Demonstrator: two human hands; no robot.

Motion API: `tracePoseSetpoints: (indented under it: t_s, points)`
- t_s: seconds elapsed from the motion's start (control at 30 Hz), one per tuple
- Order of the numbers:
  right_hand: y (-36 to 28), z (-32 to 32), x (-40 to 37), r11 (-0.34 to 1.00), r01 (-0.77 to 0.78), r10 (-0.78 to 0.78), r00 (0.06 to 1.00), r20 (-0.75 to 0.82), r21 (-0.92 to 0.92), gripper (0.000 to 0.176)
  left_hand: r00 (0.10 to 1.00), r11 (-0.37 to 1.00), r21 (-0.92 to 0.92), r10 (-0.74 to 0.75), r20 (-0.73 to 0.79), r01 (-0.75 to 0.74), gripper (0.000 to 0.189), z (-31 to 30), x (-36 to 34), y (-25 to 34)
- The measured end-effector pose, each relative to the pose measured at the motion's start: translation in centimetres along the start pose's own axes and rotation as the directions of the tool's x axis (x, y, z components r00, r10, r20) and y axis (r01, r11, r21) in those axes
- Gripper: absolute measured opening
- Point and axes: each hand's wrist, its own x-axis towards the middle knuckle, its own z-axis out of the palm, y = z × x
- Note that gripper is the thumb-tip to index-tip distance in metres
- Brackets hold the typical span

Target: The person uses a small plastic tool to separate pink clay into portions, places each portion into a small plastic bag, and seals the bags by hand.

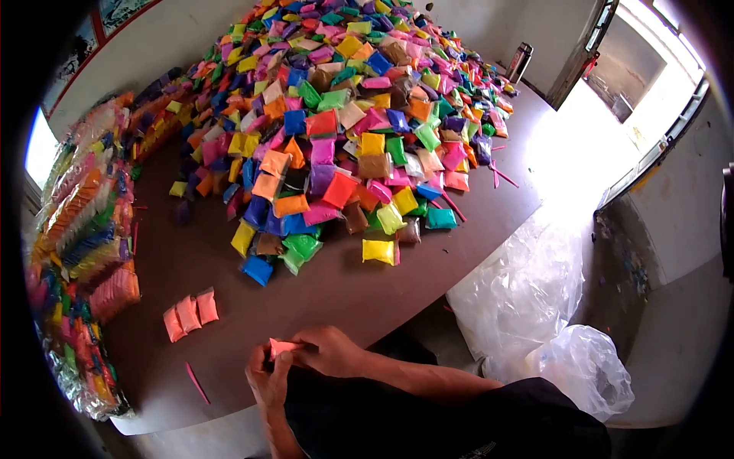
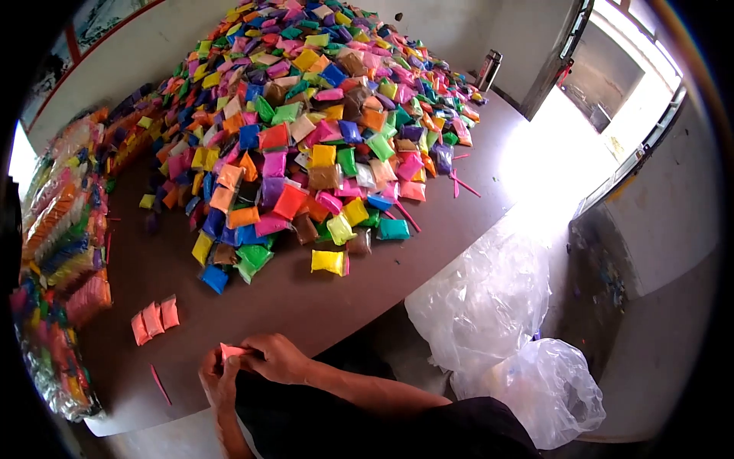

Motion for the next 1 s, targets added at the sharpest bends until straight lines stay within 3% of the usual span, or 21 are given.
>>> tracePoseSetpoints:
  t_s: [0.1,0.33,0.43,0.53,0.63,0.73,0.8,1.0]
  points:
    - [-0.3,-0.1,0.0,1.000,0.017,-0.018,0.999,-0.033,-0.013,0.021,0.994,0.997,0.037,-0.071,0.088,0.068,0.044,-0.5,0.1,0.0]
    - [-0.5,0.3,0.2,0.988,0.113,-0.115,0.993,-0.009,-0.103,0.022,0.997,0.998,-0.014,-0.055,0.063,0.056,0.037,-0.7,0.4,0.6]
    - [0.0,0.5,0.3,0.985,0.126,-0.127,0.992,0.001,-0.114,0.024,0.995,0.996,0.043,-0.079,0.057,0.077,0.035,-1.1,0.1,0.2]
    - [-0.3,0.2,0.4,0.987,0.083,-0.078,0.996,0.040,-0.139,0.023,0.985,0.986,0.062,-0.157,0.064,0.153,0.046,-1.2,0.0,-0.2]
    - [-0.6,-0.1,0.3,0.998,0.020,-0.018,1.000,0.020,-0.066,0.021,0.995,0.994,0.051,-0.094,0.009,0.094,0.038,-0.7,0.1,0.2]
    - [-0.7,-0.2,0.2,0.999,-0.004,0.006,0.999,0.045,-0.048,0.020,0.994,0.996,0.019,-0.087,0.071,0.086,0.039,-1.0,0.2,0.3]
    - [-0.9,0.0,0.1,0.999,-0.019,0.020,0.999,0.031,-0.045,0.020,0.984,0.986,-0.008,-0.165,0.067,0.166,0.035,-0.9,0.4,1.3]
    - [-0.7,0.3,0.5,0.983,0.089,-0.084,0.996,0.037,-0.159,0.022,0.983,0.980,-0.080,-0.179,0.030,0.181,0.024,-0.8,0.6,1.5]
